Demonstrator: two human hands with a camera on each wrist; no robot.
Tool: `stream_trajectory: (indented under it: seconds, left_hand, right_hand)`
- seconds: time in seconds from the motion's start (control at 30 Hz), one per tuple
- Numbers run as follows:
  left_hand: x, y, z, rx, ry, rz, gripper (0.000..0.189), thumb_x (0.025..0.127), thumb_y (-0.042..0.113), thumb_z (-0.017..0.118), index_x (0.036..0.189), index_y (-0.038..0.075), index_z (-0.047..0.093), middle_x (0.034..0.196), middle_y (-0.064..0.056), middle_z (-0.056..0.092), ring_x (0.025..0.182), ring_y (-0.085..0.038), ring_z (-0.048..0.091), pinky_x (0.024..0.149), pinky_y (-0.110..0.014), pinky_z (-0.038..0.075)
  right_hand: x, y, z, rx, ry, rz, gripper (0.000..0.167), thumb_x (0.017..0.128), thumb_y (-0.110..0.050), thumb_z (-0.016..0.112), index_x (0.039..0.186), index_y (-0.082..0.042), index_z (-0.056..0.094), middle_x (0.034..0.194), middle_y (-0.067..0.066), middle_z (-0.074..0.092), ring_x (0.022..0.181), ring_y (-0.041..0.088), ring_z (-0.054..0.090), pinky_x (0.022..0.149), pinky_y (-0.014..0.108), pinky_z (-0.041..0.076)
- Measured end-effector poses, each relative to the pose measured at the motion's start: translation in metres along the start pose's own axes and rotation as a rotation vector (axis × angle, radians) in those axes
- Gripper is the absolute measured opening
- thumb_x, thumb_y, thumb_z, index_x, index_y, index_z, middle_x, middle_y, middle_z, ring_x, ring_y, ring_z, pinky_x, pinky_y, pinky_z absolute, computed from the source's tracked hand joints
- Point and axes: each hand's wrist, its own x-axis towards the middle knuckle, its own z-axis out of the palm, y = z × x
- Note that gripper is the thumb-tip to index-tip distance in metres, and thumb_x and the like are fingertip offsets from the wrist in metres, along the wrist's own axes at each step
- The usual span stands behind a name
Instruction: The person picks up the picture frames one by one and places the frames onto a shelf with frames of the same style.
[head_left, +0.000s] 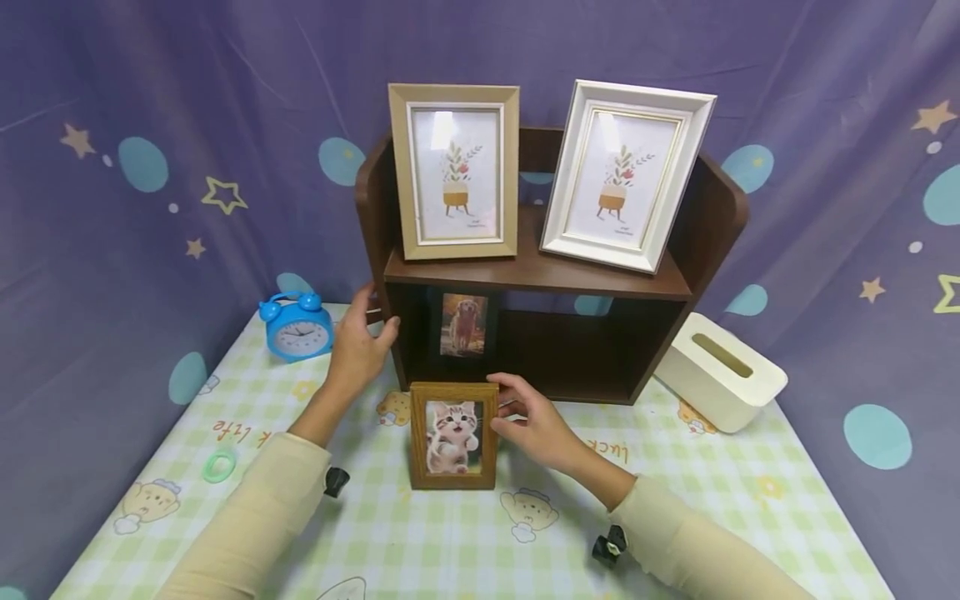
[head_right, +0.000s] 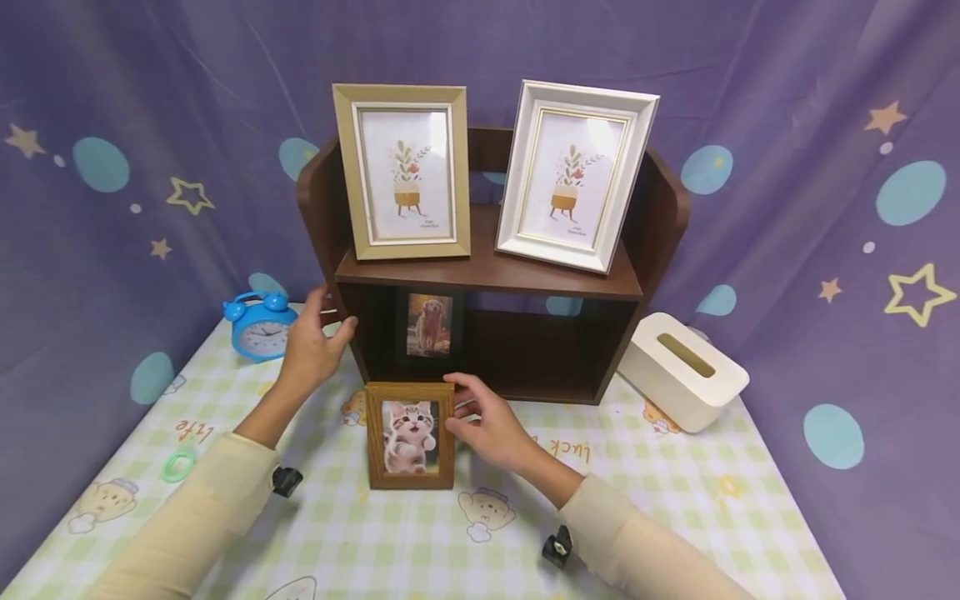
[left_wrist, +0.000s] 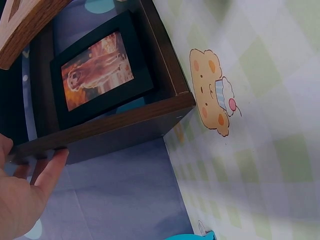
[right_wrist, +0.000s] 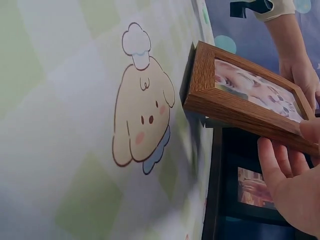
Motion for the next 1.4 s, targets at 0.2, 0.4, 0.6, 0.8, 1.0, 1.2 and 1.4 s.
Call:
stream_trajectory:
  seconds: [0.2, 0.4, 0.6, 0.8, 1.0, 1.2, 1.4]
  left_hand:
    - [0.001, 0.000, 0.001, 0.020, -0.004, 0.009, 0.057, 0.094, 0.013, 0.067, 0.146, 0.002, 0.046, 0.132, -0.026, 0.064, 0.116, -0.044, 0.067, 0.101, -0.057, 0.053]
    - [0.000, 0.000, -0.001, 0.005, -0.008, -0.003, 0.057, 0.095, 0.013, 0.067, 0.147, 0.001, 0.045, 0.132, -0.026, 0.063, 0.118, -0.044, 0.066, 0.101, -0.057, 0.054]
    - [0.000, -0.001, -0.001, 0.011, -0.012, -0.006, 0.057, 0.096, 0.013, 0.066, 0.147, 0.001, 0.044, 0.131, -0.027, 0.063, 0.117, -0.044, 0.066, 0.100, -0.057, 0.054]
    - [0.000, -0.002, 0.000, 0.016, -0.007, -0.004, 0.056, 0.096, 0.013, 0.066, 0.146, 0.000, 0.045, 0.131, -0.027, 0.063, 0.117, -0.045, 0.067, 0.101, -0.058, 0.053]
    - [0.001, -0.001, -0.001, 0.022, -0.013, -0.009, 0.056, 0.096, 0.013, 0.066, 0.146, -0.001, 0.044, 0.131, -0.027, 0.063, 0.117, -0.045, 0.067, 0.102, -0.058, 0.053]
    - [0.002, 0.000, -0.003, 0.025, -0.009, -0.012, 0.056, 0.095, 0.013, 0.067, 0.145, -0.001, 0.045, 0.130, -0.028, 0.063, 0.116, -0.045, 0.067, 0.103, -0.058, 0.052]
    - [0.002, 0.000, -0.001, 0.028, -0.018, -0.011, 0.056, 0.096, 0.014, 0.066, 0.146, -0.001, 0.044, 0.131, -0.028, 0.063, 0.117, -0.045, 0.067, 0.103, -0.058, 0.052]
  right_hand:
    - [0.001, 0.003, 0.002, 0.034, 0.030, 0.005, 0.055, 0.094, 0.001, 0.067, 0.145, -0.008, 0.048, 0.115, 0.024, 0.066, 0.098, 0.027, 0.067, 0.077, 0.026, 0.061]
    - [0.003, 0.005, 0.002, 0.048, 0.038, -0.021, 0.054, 0.093, 0.002, 0.068, 0.143, -0.005, 0.050, 0.113, 0.025, 0.068, 0.094, 0.029, 0.068, 0.073, 0.027, 0.062]
    - [0.003, 0.004, 0.001, 0.081, 0.032, -0.019, 0.053, 0.093, 0.002, 0.069, 0.142, -0.006, 0.051, 0.113, 0.026, 0.067, 0.094, 0.024, 0.068, 0.074, 0.028, 0.062]
    - [0.001, 0.001, -0.011, 0.112, 0.034, -0.052, 0.051, 0.092, 0.003, 0.068, 0.140, -0.003, 0.052, 0.111, 0.028, 0.065, 0.093, 0.018, 0.066, 0.074, 0.027, 0.062]
    - [0.001, -0.002, -0.033, 0.117, 0.090, -0.069, 0.050, 0.094, 0.003, 0.067, 0.140, -0.004, 0.050, 0.111, 0.028, 0.065, 0.088, 0.014, 0.067, 0.073, 0.037, 0.064]
    - [0.000, -0.007, -0.059, 0.175, 0.127, -0.076, 0.051, 0.095, 0.004, 0.064, 0.143, -0.001, 0.046, 0.113, 0.021, 0.063, 0.089, 0.013, 0.068, 0.074, 0.034, 0.064]
    - [0.004, -0.007, -0.089, 0.221, 0.193, -0.054, 0.054, 0.097, 0.006, 0.060, 0.147, -0.001, 0.041, 0.109, 0.004, 0.062, 0.091, 0.012, 0.067, 0.075, 0.031, 0.064]
